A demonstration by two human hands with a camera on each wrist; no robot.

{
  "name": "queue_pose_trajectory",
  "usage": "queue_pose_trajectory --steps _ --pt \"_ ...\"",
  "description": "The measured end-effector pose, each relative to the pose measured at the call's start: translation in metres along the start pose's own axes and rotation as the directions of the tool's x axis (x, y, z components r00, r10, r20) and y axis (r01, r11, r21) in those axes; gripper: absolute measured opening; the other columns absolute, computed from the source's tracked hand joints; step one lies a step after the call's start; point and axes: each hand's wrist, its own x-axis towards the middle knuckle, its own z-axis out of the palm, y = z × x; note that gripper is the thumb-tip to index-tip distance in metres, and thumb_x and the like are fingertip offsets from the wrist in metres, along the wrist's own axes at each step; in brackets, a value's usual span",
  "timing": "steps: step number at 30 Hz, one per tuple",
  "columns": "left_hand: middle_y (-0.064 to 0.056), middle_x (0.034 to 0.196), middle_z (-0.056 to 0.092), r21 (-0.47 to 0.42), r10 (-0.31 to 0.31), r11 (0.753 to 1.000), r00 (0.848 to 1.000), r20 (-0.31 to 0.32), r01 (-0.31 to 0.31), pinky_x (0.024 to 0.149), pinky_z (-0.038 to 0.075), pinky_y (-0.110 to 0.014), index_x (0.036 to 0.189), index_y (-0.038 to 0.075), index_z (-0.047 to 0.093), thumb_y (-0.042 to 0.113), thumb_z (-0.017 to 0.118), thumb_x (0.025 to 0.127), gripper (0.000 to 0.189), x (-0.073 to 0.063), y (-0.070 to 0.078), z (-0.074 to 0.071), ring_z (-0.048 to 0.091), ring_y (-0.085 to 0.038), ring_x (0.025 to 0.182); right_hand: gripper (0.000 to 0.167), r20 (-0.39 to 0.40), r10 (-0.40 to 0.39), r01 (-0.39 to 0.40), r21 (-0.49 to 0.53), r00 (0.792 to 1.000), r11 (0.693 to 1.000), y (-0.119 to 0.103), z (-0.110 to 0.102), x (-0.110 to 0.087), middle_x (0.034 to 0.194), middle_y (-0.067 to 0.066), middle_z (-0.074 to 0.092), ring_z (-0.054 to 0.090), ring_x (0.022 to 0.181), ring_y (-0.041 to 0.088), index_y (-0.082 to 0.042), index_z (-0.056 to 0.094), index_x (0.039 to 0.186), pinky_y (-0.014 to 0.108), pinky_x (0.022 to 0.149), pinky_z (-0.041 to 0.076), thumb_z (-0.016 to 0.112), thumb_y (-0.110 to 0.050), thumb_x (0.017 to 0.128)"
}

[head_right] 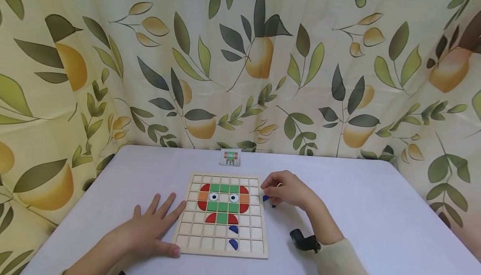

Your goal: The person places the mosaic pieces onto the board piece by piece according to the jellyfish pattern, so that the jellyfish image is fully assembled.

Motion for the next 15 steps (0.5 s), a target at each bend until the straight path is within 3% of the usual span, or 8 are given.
queue_pose_trajectory --steps 3,7,10,15 --pt "-0.01 0.168 0.013 0.001 0.008 1.0 1.0 -0.01 -0.008 0.1 0.007 -0.085 0.159 0.032 0.026 0.082 0.069 0.062 0.117 0.0 -0.002 0.001 0.005 -0.051 0.15 0.021 0.015 -0.069 0.068 0.075 0.997 0.995 -0.007 0.006 0.002 0.098 0.017 0.068 0.065 0.078 0.023 0.006 0.067 0.106 0.036 0.073 0.06 0.068 -0.011 0.093" --pt "-0.009 0.168 0.012 -0.001 0.01 1.0 1.0 -0.013 -0.01 0.1 0.006 -0.085 0.159 0.033 0.025 0.083 0.068 0.061 0.118 0.002 -0.004 0.002 0.004 -0.051 0.15 0.023 0.039 -0.115 0.11 0.106 0.993 0.988 -0.011 0.015 0.005 0.092 0.016 0.07 0.066 0.074 0.022 0.005 0.068 0.104 0.035 0.069 0.06 0.073 -0.012 0.091" --pt "-0.009 0.168 0.012 -0.006 0.006 1.0 1.0 -0.002 -0.006 0.1 0.006 -0.085 0.159 0.034 0.025 0.083 0.068 0.061 0.118 0.002 -0.005 0.003 0.003 -0.051 0.15 0.024 0.069 -0.123 0.114 0.115 0.99 0.987 -0.011 0.023 0.006 0.085 0.01 0.069 0.065 0.071 0.021 0.004 0.068 0.106 0.035 0.066 0.059 0.073 -0.014 0.091" --pt "-0.009 0.168 0.013 -0.007 0.008 1.0 1.0 0.0 -0.008 0.1 0.006 -0.085 0.159 0.034 0.026 0.083 0.068 0.061 0.118 0.002 -0.006 0.005 0.005 -0.051 0.15 0.022 0.129 -0.147 0.131 0.126 0.981 0.983 -0.01 0.035 0.01 0.087 0.009 0.068 0.06 0.07 0.019 0.003 0.07 0.106 0.031 0.063 0.056 0.071 -0.016 0.093"
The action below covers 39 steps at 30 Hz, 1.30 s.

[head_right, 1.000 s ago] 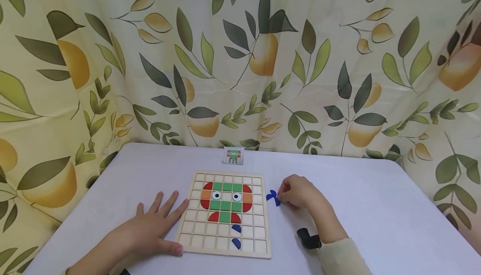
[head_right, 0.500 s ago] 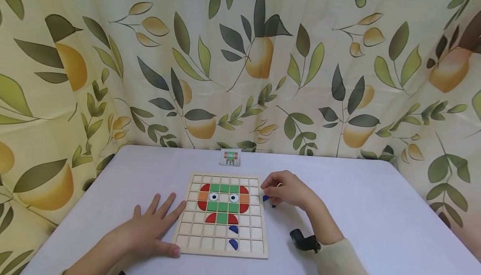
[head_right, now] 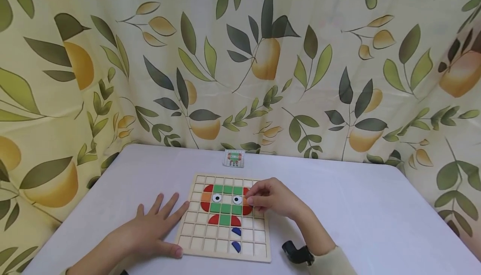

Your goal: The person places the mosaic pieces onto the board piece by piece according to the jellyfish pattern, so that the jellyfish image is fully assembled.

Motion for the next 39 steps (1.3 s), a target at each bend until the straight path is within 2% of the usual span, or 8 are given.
queue_pose_trajectory --steps 6,12,18,23,26,31,39 --pt "-0.009 0.168 0.013 -0.003 -0.015 1.0 1.0 0.009 0.015 0.099 0.006 -0.085 0.159 0.034 0.026 0.084 0.068 0.06 0.118 -0.002 -0.001 0.004 0.004 -0.051 0.15 0.014 0.059 -0.059 0.058 0.013 0.997 0.998 0.001 0.016 0.006 0.085 0.009 0.066 0.058 0.068 0.016 0.0 0.067 0.095 0.029 0.061 0.055 0.068 -0.014 0.095" --pt "-0.01 0.168 0.012 0.001 -0.014 1.0 1.0 0.012 0.014 0.1 0.006 -0.085 0.159 0.033 0.025 0.084 0.067 0.061 0.119 -0.004 -0.002 0.004 0.004 -0.052 0.15 0.011 0.038 -0.106 0.106 -0.004 0.994 0.994 -0.007 0.032 0.012 0.079 0.009 0.065 0.061 0.065 0.016 -0.006 0.063 0.091 0.032 0.06 0.057 0.071 -0.014 0.093" --pt "-0.009 0.168 0.011 0.031 -0.003 1.0 1.0 -0.011 0.003 0.101 0.007 -0.085 0.159 0.033 0.023 0.086 0.065 0.062 0.118 -0.001 -0.001 0.0 0.004 -0.051 0.15 0.01 0.023 -0.121 0.123 -0.115 0.992 0.986 -0.018 0.037 0.019 0.077 0.003 0.066 0.06 0.063 0.015 -0.011 0.069 0.09 0.03 0.058 0.055 0.075 -0.019 0.09" --pt "-0.011 0.168 0.01 0.066 0.042 0.997 0.998 -0.054 -0.038 0.101 0.01 -0.084 0.16 0.032 0.022 0.084 0.064 0.066 0.115 0.003 0.002 -0.01 0.005 -0.052 0.15 0.006 0.025 -0.113 0.116 -0.189 0.993 0.975 -0.031 0.03 0.021 0.087 0.001 0.07 0.061 0.077 0.02 -0.009 0.073 0.094 0.029 0.069 0.054 0.074 -0.014 0.091" --pt "-0.011 0.168 0.01 0.063 0.038 0.997 0.998 -0.047 -0.035 0.101 0.01 -0.084 0.16 0.031 0.023 0.083 0.066 0.065 0.116 0.004 0.003 -0.011 0.004 -0.052 0.15 0.004 0.061 -0.096 0.109 -0.266 0.994 0.958 -0.036 0.033 0.022 0.09 -0.003 0.069 0.058 0.082 0.018 -0.011 0.073 0.094 0.029 0.072 0.052 0.073 -0.011 0.09" --pt "-0.011 0.168 0.011 0.041 0.017 0.999 1.0 -0.025 -0.016 0.101 0.008 -0.085 0.159 0.031 0.025 0.083 0.068 0.063 0.118 0.004 0.004 -0.008 0.003 -0.051 0.15 0.01 0.115 -0.068 0.108 -0.39 0.991 0.914 -0.043 0.05 0.024 0.082 -0.012 0.067 0.06 0.076 0.012 -0.018 0.072 0.087 0.029 0.069 0.051 0.074 -0.008 0.087" --pt "-0.011 0.168 0.01 0.046 0.02 0.999 1.0 -0.01 -0.02 0.101 0.008 -0.084 0.159 0.032 0.024 0.084 0.066 0.064 0.117 0.002 0.002 -0.004 0.003 -0.052 0.15 0.014 0.177 -0.019 0.1 -0.461 0.984 0.882 -0.046 0.067 0.025 0.07 -0.011 0.064 0.058 0.066 0.009 -0.02 0.071 0.079 0.026 0.062 0.049 0.079 -0.01 0.085"
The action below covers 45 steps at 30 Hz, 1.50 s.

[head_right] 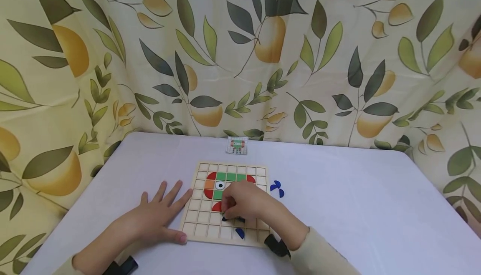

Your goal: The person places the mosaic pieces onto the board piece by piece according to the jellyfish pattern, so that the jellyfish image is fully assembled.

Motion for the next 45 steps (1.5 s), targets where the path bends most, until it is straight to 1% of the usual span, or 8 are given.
queue_pose_trajectory --steps 11,23,26,30,34,39,43,45 --pt "-0.011 0.168 0.01 -0.01 -0.009 1.0 1.0 0.005 0.009 0.101 0.008 -0.084 0.159 0.032 0.024 0.083 0.067 0.064 0.116 0.005 0.003 -0.003 0.002 -0.051 0.15 0.017 0.038 -0.018 0.023 -0.127 0.999 0.992 -0.005 -0.002 0.0 0.071 -0.016 0.064 0.056 0.069 0.005 -0.024 0.074 0.079 0.024 0.066 0.049 0.075 -0.01 0.087" --pt "-0.012 0.168 0.012 -0.02 -0.032 0.999 0.999 0.018 0.032 0.1 0.007 -0.085 0.159 0.031 0.026 0.083 0.067 0.063 0.117 0.0 -0.001 0.001 0.004 -0.052 0.149 0.017 -0.071 0.044 -0.057 -0.189 0.996 0.98 -0.016 0.017 0.006 0.064 -0.015 0.059 0.053 0.066 0.006 -0.023 0.07 0.071 0.023 0.061 0.046 0.084 -0.024 0.081" --pt "-0.012 0.168 0.012 -0.02 -0.035 0.999 0.999 0.022 0.036 0.1 0.007 -0.085 0.159 0.03 0.026 0.084 0.067 0.062 0.118 -0.002 -0.003 0.003 0.004 -0.053 0.149 0.017 -0.071 0.042 -0.054 -0.176 0.997 0.983 -0.017 0.019 0.006 0.063 -0.016 0.059 0.053 0.065 0.006 -0.024 0.07 0.07 0.023 0.061 0.046 0.084 -0.025 0.081" --pt "-0.012 0.168 0.011 -0.023 -0.034 0.999 0.999 0.019 0.034 0.099 0.008 -0.086 0.159 0.03 0.025 0.084 0.066 0.062 0.119 -0.006 -0.004 0.003 0.003 -0.053 0.149 0.014 -0.046 -0.002 -0.005 -0.154 0.999 0.988 -0.015 0.018 0.005 0.065 -0.018 0.061 0.054 0.066 0.003 -0.025 0.073 0.073 0.022 0.063 0.046 0.081 -0.026 0.084" --pt "-0.012 0.168 0.011 -0.029 -0.025 0.999 1.0 0.012 0.025 0.1 0.007 -0.085 0.159 0.031 0.025 0.084 0.067 0.062 0.118 -0.007 -0.004 0.002 0.003 -0.053 0.149 0.008 0.02 -0.054 0.056 -0.095 0.998 0.994 -0.01 0.011 -0.001 0.073 -0.02 0.064 0.057 0.071 0.0 -0.025 0.078 0.084 0.022 0.068 0.048 0.074 -0.021 0.09" --pt "-0.011 0.168 0.012 -0.021 -0.019 1.0 1.0 0.012 0.019 0.1 0.008 -0.085 0.159 0.031 0.026 0.084 0.067 0.062 0.118 -0.005 -0.002 0.003 0.004 -0.053 0.149 0.012 0.082 -0.093 0.093 -0.004 0.992 0.996 -0.001 0.006 -0.009 0.082 -0.02 0.066 0.057 0.074 0.0 -0.026 0.078 0.096 0.021 0.069 0.05 0.069 -0.019 0.093" --pt "-0.011 0.168 0.011 -0.015 -0.012 1.0 1.0 0.012 0.013 0.1 0.008 -0.085 0.159 0.031 0.025 0.085 0.066 0.062 0.118 -0.004 -0.001 0.002 0.004 -0.052 0.149 0.013 0.087 -0.127 0.122 0.059 0.988 0.991 0.01 -0.003 -0.017 0.088 -0.017 0.067 0.057 0.077 0.003 -0.027 0.076 0.101 0.023 0.071 0.051 0.068 -0.019 0.095" --pt "-0.011 0.168 0.011 -0.015 -0.01 1.0 1.0 0.013 0.01 0.101 0.007 -0.085 0.159 0.031 0.024 0.085 0.065 0.063 0.118 -0.004 0.0 0.001 0.003 -0.052 0.15 0.013 0.065 -0.127 0.122 0.078 0.99 0.99 0.017 -0.014 -0.023 0.091 -0.014 0.068 0.058 0.08 0.006 -0.025 0.075 0.103 0.024 0.072 0.051 0.067 -0.018 0.095"
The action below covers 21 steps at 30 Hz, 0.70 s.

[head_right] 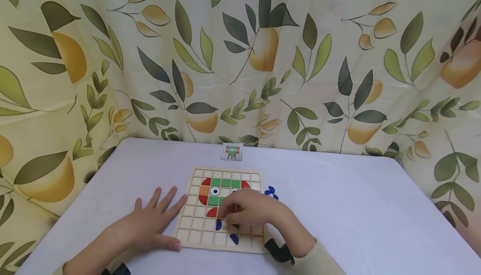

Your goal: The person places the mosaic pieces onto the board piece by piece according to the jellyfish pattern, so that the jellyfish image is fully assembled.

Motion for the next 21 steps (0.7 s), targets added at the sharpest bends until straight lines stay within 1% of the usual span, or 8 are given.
queue_pose_trajectory --steps 2,5,7,10,13,15,17,21 --pt "-0.01 0.168 0.01 -0.002 0.001 1.0 1.0 0.004 -0.001 0.101 0.007 -0.084 0.159 0.032 0.024 0.085 0.065 0.063 0.118 0.001 0.001 -0.001 0.003 -0.051 0.15 0.013 -0.048 0.028 -0.028 -0.015 0.998 0.999 0.007 -0.012 -0.009 0.091 -0.012 0.068 0.058 0.081 0.01 -0.022 0.074 0.104 0.026 0.071 0.051 0.066 -0.017 0.095" --pt "-0.009 0.168 0.01 -0.016 -0.002 1.0 1.0 0.011 0.003 0.101 0.006 -0.084 0.159 0.032 0.025 0.085 0.066 0.062 0.118 0.002 0.003 -0.002 0.002 -0.051 0.15 0.014 -0.149 0.129 -0.14 -0.066 0.98 0.988 0.018 -0.029 -0.023 0.088 -0.007 0.065 0.057 0.079 0.015 -0.018 0.073 0.106 0.028 0.066 0.05 0.068 -0.016 0.094" --pt "-0.009 0.168 0.01 -0.024 -0.009 1.0 1.0 0.015 0.01 0.101 0.005 -0.084 0.159 0.033 0.025 0.084 0.067 0.061 0.118 0.002 0.004 -0.002 0.002 -0.05 0.15 0.015 -0.212 0.214 -0.238 -0.097 0.954 0.966 0.027 -0.037 -0.031 0.085 -0.006 0.062 0.056 0.077 0.016 -0.017 0.073 0.106 0.029 0.064 0.049 0.071 -0.015 0.092" --pt "-0.009 0.168 0.011 -0.031 -0.022 0.999 1.0 0.016 0.022 0.101 0.004 -0.084 0.159 0.033 0.026 0.083 0.069 0.061 0.118 0.001 0.004 -0.002 0.002 -0.05 0.15 0.022 -0.27 0.33 -0.372 -0.123 0.905 0.92 0.04 -0.043 -0.042 0.084 -0.002 0.06 0.055 0.075 0.017 -0.016 0.071 0.107 0.032 0.065 0.048 0.077 -0.015 0.086" --pt "-0.009 0.168 0.012 -0.037 -0.027 0.999 0.999 0.02 0.027 0.101 0.004 -0.084 0.159 0.032 0.026 0.082 0.07 0.061 0.118 -0.001 0.005 -0.003 0.002 -0.05 0.15 0.034 -0.29 0.424 -0.473 -0.127 0.858 0.872 0.05 -0.044 -0.047 0.089 0.002 0.06 0.054 0.078 0.018 -0.015 0.069 0.111 0.033 0.066 0.048 0.083 -0.017 0.08" --pt "-0.009 0.168 0.011 -0.04 -0.025 0.999 1.0 0.019 0.025 0.101 0.004 -0.084 0.159 0.032 0.026 0.082 0.069 0.061 0.118 -0.001 0.005 -0.003 0.002 -0.051 0.15 0.04 -0.288 0.461 -0.509 -0.117 0.839 0.853 0.057 -0.043 -0.048 0.09 0.004 0.059 0.053 0.078 0.019 -0.014 0.067 0.114 0.033 0.065 0.048 0.085 -0.018 0.078" --pt "-0.009 0.168 0.011 -0.04 -0.024 0.999 1.0 0.014 0.025 0.101 0.004 -0.084 0.159 0.032 0.026 0.082 0.069 0.06 0.118 -0.001 0.005 -0.003 0.001 -0.051 0.15 0.039 -0.289 0.478 -0.523 -0.102 0.829 0.846 0.062 -0.042 -0.046 0.089 0.004 0.057 0.053 0.078 0.019 -0.014 0.066 0.112 0.033 0.063 0.048 0.085 -0.017 0.078" --pt "-0.01 0.168 0.012 -0.036 -0.026 0.999 1.0 0.009 0.026 0.1 0.004 -0.085 0.159 0.031 0.027 0.083 0.069 0.06 0.119 -0.001 0.004 -0.003 0.002 -0.052 0.15 0.025 -0.282 0.472 -0.508 -0.065 0.835 0.859 0.068 -0.039 -0.041 0.084 0.003 0.056 0.054 0.074 0.018 -0.014 0.065 0.1 0.032 0.062 0.047 0.081 -0.01 0.081"
